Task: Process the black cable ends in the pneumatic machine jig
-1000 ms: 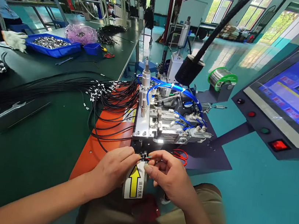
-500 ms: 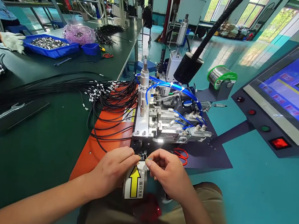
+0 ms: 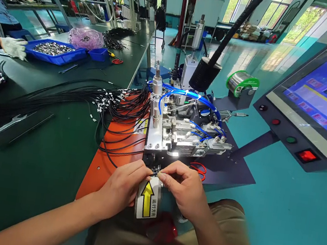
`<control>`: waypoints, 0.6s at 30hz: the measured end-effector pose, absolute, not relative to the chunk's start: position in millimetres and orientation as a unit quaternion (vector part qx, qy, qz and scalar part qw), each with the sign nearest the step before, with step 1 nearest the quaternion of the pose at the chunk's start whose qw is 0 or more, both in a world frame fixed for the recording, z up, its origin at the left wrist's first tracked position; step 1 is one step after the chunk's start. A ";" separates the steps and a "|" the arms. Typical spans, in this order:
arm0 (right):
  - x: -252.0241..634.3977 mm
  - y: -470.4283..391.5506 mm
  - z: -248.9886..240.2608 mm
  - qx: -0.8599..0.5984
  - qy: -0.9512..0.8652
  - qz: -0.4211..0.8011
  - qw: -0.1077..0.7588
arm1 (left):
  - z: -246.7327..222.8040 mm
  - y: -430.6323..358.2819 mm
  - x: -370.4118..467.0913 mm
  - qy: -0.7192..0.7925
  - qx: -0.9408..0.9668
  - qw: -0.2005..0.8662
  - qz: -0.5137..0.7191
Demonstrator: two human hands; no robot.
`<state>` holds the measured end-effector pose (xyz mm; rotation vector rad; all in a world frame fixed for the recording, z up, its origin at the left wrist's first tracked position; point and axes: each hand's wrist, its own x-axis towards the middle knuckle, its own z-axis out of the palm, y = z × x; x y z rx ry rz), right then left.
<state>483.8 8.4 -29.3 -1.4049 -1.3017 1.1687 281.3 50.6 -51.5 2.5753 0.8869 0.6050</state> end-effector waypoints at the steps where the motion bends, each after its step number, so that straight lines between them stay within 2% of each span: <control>1: 482.3 8.5 -30.8 -0.564 -0.519 0.467 0.441 | -51.8 50.9 281.3 0.314 0.907 0.182 0.215; 9: 471.7 6.0 -39.7 -0.556 -0.502 0.446 0.490 | -50.9 51.6 281.7 0.296 0.917 0.174 0.205; 14: 473.6 4.1 -41.1 -0.579 -0.487 0.440 0.484 | -52.2 53.6 280.2 0.306 0.905 0.202 0.216; 18: 480.5 4.6 -42.0 -0.576 -0.465 0.500 0.450 | -54.9 55.4 277.0 0.296 0.907 0.214 0.208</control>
